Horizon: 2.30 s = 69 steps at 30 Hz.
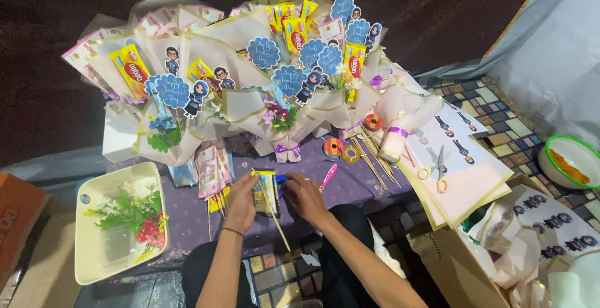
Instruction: The person assembles gift bouquets by attaching snack packets to wooden skewers using blue tape. They then insert the skewers into a white paper-wrapped bouquet base and adjust the arrangement.
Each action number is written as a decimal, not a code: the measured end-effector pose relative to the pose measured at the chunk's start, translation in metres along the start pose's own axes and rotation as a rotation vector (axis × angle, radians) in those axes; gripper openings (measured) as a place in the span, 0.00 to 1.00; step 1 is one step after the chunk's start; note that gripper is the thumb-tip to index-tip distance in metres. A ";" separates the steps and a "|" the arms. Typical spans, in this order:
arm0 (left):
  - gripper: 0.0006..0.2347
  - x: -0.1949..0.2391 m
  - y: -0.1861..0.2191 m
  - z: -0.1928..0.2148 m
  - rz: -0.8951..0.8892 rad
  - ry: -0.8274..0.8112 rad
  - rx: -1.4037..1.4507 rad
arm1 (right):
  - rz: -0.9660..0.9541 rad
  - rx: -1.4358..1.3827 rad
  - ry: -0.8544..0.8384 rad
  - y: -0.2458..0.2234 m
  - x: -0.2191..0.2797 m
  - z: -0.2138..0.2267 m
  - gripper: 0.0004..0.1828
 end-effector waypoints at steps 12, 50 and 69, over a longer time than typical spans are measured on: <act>0.04 -0.030 -0.041 0.000 -0.038 0.088 0.045 | 0.040 -0.036 0.168 0.002 -0.001 0.004 0.10; 0.08 -0.004 0.000 -0.020 -0.108 -0.036 -0.554 | -0.241 -0.189 -0.155 0.036 0.013 0.004 0.16; 0.10 -0.009 0.000 -0.015 -0.046 -0.142 -0.738 | -0.322 -0.191 -0.178 0.079 -0.003 -0.023 0.09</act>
Point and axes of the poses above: each hand's wrist, its own x-axis away from the middle knuckle, its own z-axis out of the back of the hand, y = z × x, the point moved 6 cm from there along -x, towards the middle knuckle, and after that the axes turned 3 degrees about -x, right-handed, at the moved point
